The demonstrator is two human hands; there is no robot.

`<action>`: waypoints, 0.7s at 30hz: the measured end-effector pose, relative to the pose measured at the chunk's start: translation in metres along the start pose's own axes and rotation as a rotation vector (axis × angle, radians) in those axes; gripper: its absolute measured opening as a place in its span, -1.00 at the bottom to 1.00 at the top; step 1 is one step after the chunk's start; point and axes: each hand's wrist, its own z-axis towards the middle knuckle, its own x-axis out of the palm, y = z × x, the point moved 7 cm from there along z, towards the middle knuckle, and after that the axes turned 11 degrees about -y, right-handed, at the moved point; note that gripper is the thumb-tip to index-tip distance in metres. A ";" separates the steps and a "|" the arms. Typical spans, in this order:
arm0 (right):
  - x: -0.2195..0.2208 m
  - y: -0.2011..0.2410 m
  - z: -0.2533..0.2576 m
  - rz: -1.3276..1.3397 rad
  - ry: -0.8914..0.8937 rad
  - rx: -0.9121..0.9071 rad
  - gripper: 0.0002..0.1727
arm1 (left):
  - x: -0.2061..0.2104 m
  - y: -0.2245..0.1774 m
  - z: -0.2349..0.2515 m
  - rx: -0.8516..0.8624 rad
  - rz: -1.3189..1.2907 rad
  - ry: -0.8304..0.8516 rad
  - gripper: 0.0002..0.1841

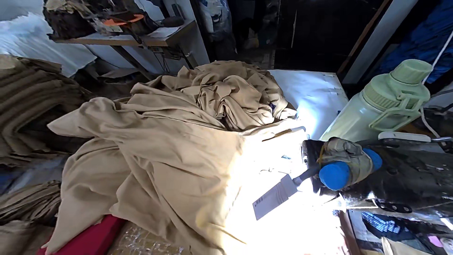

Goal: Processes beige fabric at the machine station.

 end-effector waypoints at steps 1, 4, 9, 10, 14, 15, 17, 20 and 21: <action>0.003 -0.005 -0.002 0.013 0.020 0.012 -0.70 | 0.000 0.012 0.013 -0.076 0.045 0.036 -0.72; 0.003 -0.007 -0.004 -0.010 0.012 0.045 -0.65 | -0.007 0.026 0.032 0.052 0.391 -0.171 -0.71; 0.005 -0.020 -0.018 -0.020 0.018 0.120 -0.52 | -0.012 0.045 0.018 0.151 0.514 -0.152 -0.67; 0.003 -0.015 -0.017 -0.017 0.028 0.130 -0.50 | -0.012 0.050 0.017 0.128 0.502 -0.121 -0.68; -0.001 0.001 -0.011 -0.158 0.078 0.089 -0.43 | -0.010 0.050 0.017 0.156 0.475 -0.133 -0.70; 0.001 0.003 -0.008 -0.127 0.102 0.123 -0.46 | -0.009 0.048 0.018 0.165 0.460 -0.144 -0.70; 0.008 -0.011 -0.012 -0.102 0.081 0.111 -0.50 | -0.004 0.047 0.021 0.100 0.304 -0.103 -0.65; 0.007 -0.010 -0.013 -0.101 0.088 0.121 -0.51 | 0.005 0.062 0.017 0.032 0.209 -0.075 -0.60; 0.005 -0.007 -0.013 -0.110 0.101 0.126 -0.52 | 0.004 0.062 0.015 0.041 0.274 -0.069 -0.59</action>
